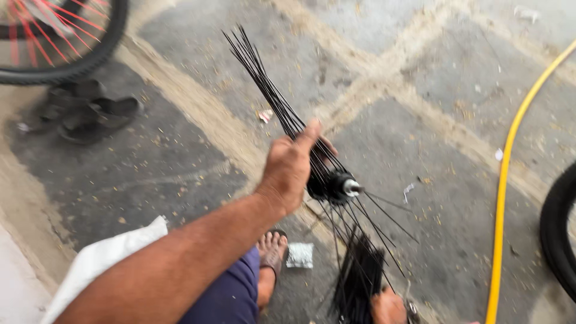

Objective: The person inserts multiple black bicycle spokes into the holes of a bicycle hub, holding the hub in one hand and feeding spokes with the other. The person repeatedly inserts spokes and adjusts their positions around the hub.

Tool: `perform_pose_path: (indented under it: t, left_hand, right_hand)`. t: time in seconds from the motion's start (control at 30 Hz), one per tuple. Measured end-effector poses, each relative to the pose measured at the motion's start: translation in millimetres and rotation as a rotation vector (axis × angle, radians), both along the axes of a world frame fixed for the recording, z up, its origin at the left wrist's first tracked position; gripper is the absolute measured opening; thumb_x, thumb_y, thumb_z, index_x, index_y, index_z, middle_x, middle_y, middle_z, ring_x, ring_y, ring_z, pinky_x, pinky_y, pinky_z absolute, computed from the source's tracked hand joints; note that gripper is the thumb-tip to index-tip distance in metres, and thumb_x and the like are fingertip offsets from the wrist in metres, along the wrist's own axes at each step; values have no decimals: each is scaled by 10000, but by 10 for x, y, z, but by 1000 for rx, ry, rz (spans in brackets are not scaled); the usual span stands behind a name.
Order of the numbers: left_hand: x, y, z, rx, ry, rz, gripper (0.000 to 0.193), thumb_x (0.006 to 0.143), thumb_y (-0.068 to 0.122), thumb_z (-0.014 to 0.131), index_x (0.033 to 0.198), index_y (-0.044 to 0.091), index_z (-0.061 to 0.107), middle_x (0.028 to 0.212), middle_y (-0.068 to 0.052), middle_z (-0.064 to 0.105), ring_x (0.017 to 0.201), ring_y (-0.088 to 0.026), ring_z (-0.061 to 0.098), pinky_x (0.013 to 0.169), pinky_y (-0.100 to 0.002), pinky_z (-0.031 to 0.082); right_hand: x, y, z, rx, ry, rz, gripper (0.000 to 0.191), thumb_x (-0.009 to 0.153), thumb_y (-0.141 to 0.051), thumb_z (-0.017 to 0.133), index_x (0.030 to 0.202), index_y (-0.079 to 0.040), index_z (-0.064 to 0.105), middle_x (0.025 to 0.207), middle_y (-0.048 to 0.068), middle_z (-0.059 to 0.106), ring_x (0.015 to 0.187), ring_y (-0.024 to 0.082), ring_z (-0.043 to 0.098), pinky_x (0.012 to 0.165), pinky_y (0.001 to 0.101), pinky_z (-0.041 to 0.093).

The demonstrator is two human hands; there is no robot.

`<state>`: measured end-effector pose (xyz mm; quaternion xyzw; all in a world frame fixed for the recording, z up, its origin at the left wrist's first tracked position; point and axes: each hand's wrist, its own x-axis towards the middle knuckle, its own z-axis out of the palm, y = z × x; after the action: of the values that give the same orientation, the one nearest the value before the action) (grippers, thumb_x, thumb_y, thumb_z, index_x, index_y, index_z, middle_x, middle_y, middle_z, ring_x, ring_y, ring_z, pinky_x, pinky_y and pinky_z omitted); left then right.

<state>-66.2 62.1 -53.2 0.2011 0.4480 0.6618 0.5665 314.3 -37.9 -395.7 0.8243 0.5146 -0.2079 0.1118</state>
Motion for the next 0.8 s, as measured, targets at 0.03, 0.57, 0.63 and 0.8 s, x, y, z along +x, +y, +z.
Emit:
perform_pose_path:
  t: [0.03, 0.57, 0.63, 0.8]
  left_hand:
    - [2, 28, -18, 15, 29, 3, 381, 1016, 359, 605, 788, 71, 708, 773, -52, 715, 694, -136, 618, 669, -301, 538]
    - [133, 130, -60, 5, -43, -62, 390, 1017, 405, 616, 803, 86, 689, 784, -51, 688, 741, -131, 616, 729, -295, 535]
    - [162, 128, -23, 3, -47, -88, 388, 1018, 415, 605, 813, 94, 683, 800, -53, 690, 762, -123, 619, 746, -291, 541]
    - [234, 94, 85, -18, -119, -135, 347, 1010, 397, 619, 863, 83, 642, 807, -58, 690, 758, -126, 619, 732, -316, 541]
  right_hand:
    - [5, 79, 34, -2, 13, -19, 191, 858, -228, 703, 1006, -118, 752, 1002, 174, 764, 926, 381, 707, 806, 470, 565]
    - [391, 1335, 2848, 1394, 905, -442, 113, 918, -74, 713, 1019, -23, 716, 940, 196, 779, 821, 286, 721, 726, 358, 544]
    - [163, 1105, 3384, 1465, 979, -318, 104, 925, -55, 715, 1020, -11, 712, 932, 198, 781, 808, 274, 722, 716, 344, 541]
    - [-903, 215, 3991, 1217, 849, -2, 85, 944, -7, 718, 1024, 19, 700, 913, 205, 786, 775, 244, 727, 691, 310, 535]
